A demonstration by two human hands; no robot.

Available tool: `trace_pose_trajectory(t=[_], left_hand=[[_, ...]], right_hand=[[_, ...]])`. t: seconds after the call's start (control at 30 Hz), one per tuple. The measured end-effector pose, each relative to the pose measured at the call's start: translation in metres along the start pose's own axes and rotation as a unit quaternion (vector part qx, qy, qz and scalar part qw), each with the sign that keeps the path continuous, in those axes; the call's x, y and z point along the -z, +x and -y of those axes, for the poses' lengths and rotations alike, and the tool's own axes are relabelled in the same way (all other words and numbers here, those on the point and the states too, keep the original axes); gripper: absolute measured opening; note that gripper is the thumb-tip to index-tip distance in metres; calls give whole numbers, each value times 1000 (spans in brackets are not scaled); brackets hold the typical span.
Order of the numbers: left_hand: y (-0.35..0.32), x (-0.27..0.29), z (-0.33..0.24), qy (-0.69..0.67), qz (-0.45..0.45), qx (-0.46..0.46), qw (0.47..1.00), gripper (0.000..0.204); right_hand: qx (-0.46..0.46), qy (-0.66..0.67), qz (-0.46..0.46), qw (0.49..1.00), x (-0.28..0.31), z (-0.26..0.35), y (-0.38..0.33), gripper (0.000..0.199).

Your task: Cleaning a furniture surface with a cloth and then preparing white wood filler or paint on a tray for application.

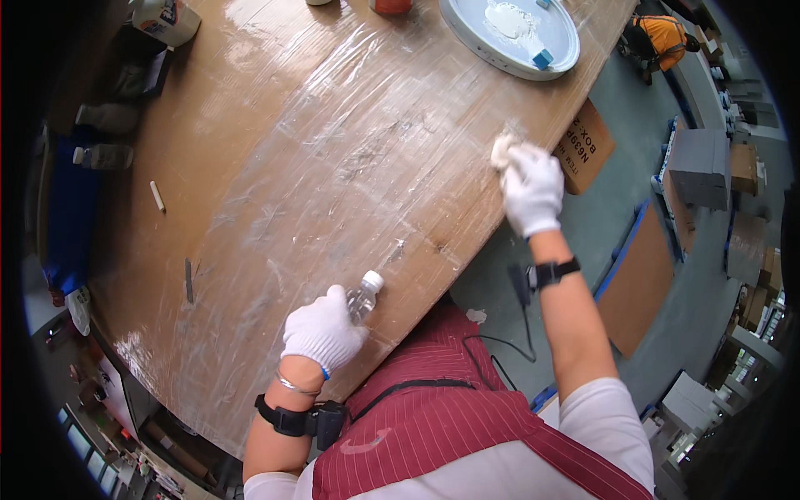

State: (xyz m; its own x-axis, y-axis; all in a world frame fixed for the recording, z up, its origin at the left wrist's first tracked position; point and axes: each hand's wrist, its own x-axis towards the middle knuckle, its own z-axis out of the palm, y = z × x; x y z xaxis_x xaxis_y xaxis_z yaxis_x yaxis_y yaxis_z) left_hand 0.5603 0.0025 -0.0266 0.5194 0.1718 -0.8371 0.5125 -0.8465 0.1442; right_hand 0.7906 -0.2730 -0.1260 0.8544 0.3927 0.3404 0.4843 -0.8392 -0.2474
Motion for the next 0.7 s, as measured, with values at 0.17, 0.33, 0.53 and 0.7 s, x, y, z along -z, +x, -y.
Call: trace_pose_trajectory(t=[0.17,0.33,0.53,0.7], left_hand=[[27,13,-61,29,-47,-45,997,41],[39,35,-116,30,-50,-77,995,31],[30,34,-117,33,-29,-53,998,37],[11,8,-81,66,10,31,997,48]], right_hand=[[-109,-27,2,994,-19,-11,12,24],[-78,28,52,995,-5,-9,12,28],[19,28,60,998,5,-3,6,9],[235,139,220,937,28,55,-62,6]])
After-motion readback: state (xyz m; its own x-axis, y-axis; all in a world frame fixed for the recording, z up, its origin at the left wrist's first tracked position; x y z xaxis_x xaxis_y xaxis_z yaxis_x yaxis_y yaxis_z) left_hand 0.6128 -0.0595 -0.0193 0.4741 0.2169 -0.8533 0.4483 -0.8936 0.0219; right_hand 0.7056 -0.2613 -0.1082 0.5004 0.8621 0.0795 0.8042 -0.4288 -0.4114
